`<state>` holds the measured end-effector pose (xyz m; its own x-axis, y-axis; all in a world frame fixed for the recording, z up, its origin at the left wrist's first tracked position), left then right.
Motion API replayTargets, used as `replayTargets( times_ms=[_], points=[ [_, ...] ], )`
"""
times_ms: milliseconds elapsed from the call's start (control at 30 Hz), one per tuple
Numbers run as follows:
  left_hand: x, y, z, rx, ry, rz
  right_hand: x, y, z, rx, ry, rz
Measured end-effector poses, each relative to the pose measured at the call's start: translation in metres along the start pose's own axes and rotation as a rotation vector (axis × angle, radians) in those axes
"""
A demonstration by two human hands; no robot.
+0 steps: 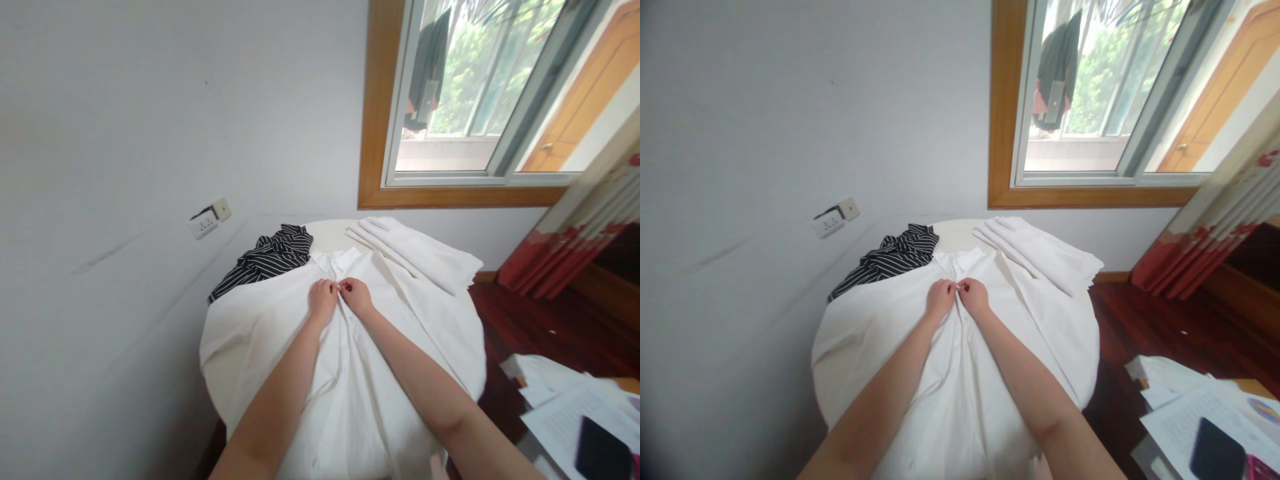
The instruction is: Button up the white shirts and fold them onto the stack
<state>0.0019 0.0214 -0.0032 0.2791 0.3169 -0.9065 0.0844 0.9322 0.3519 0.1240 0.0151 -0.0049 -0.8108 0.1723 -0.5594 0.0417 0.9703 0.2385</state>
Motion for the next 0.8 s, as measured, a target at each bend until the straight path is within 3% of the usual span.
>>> replayTargets(
  times_ms=[300, 567, 800],
  points=[
    [0.002, -0.001, -0.001, -0.02, 0.007, 0.012, -0.001, -0.001, -0.003, -0.059, -0.017, -0.017],
    [0.003, -0.001, -0.001, -0.004, 0.022, -0.018, 0.011, -0.001, -0.015, -0.127, -0.404, -0.05],
    [-0.003, -0.004, 0.003, -0.013, 0.051, 0.005, 0.011, 0.004, -0.01, -0.072, -0.414, -0.074]
  ],
)
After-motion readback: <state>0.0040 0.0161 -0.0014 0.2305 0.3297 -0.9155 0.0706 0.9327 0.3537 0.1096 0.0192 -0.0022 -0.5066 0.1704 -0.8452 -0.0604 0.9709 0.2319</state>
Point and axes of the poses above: each hand's wrist, its own y-axis towards the middle knuckle, its own x-axis out of the palm, z = x × y, the point moved 4 cm from there along y, towards the middle knuckle, and after that the axes turned 4 degrees about y, right-handed, at the moved point
